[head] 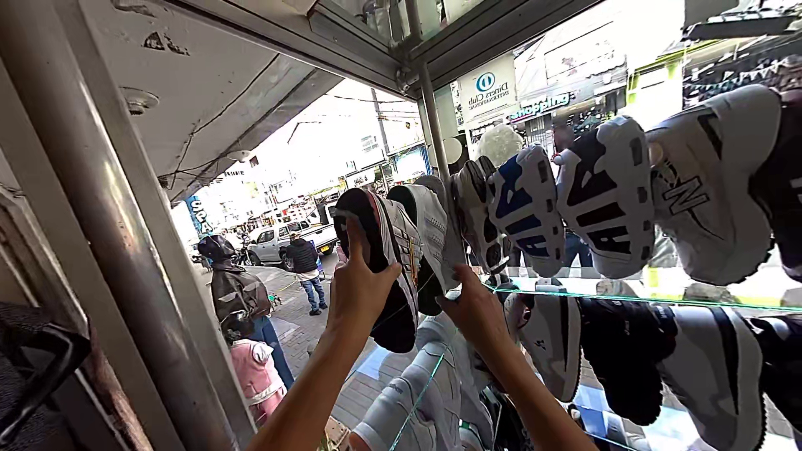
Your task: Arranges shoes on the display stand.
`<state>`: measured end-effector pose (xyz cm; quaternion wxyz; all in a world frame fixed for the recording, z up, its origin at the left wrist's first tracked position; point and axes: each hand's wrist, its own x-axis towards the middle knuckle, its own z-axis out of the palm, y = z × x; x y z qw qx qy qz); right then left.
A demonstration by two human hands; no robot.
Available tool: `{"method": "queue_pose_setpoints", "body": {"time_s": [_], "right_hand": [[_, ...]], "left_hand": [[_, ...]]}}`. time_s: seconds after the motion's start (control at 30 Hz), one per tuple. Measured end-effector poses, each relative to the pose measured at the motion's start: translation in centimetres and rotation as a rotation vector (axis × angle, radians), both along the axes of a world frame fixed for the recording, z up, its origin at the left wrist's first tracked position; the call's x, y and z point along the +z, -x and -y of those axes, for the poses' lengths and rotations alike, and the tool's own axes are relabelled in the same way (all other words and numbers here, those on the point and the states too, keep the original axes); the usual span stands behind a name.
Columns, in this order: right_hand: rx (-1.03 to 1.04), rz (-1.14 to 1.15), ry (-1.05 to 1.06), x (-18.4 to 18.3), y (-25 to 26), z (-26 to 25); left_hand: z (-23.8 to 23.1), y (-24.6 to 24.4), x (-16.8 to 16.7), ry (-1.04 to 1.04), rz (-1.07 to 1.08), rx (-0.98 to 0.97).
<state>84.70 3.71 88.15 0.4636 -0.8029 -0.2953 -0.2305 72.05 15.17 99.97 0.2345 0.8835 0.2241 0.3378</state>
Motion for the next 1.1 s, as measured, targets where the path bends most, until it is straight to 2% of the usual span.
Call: {"method": "queue_pose_setpoints", "body": {"time_s": [0.03, 0.1, 0.23, 0.37, 0.5, 0.6, 0.67, 0.7, 0.77, 0.83, 0.97, 1.1], "right_hand": [[-0.004, -0.141, 0.080, 0.2, -1.1, -0.1], [-0.001, -0.276, 0.203, -0.1, -3.4, -1.2], [-0.011, -0.190, 0.303, 0.1, -4.9, -2.7], [-0.082, -0.091, 0.281, -0.5, -6.4, -1.5], [-0.050, -0.170, 0.257, -0.3, -7.3, -1.1], [0.114, -0.229, 0.276, 0.2, -8.7, 0.3], [0.292, -0.261, 0.138, -0.2, -10.4, 1.9], [0.289, -0.274, 0.055, -0.4, -11.2, 2.4], [0.085, -0.281, 0.004, -0.7, -13.0, 1.7], [-0.068, -0.318, 0.081, -0.6, -13.9, 0.1], [-0.162, -0.288, 0.272, 0.4, -13.9, -2.4], [-0.211, -0.226, 0.312, 0.1, -13.5, -2.4]], "left_hand": [[0.0, -0.1, 0.0, 0.002, -0.002, 0.006], [0.1, -0.1, -0.1, 0.004, -0.013, 0.021], [-0.2, -0.2, -0.2, 0.020, 0.051, 0.013], [-0.1, -0.3, -0.7, -0.016, 0.106, 0.012], [0.7, -1.6, -1.1, -0.019, 0.124, -0.003], [1.5, -2.2, -0.9, -0.007, 0.076, 0.022], [1.2, -2.1, -0.9, -0.013, 0.068, 0.027], [0.9, -2.0, -0.9, -0.019, 0.067, 0.026], [0.5, -2.0, -0.9, -0.026, 0.066, 0.008], [0.3, -2.1, -1.0, -0.034, 0.070, -0.001], [0.1, -2.2, -0.9, -0.042, 0.058, 0.011], [0.3, -2.1, -0.8, -0.020, 0.044, 0.019]]}}
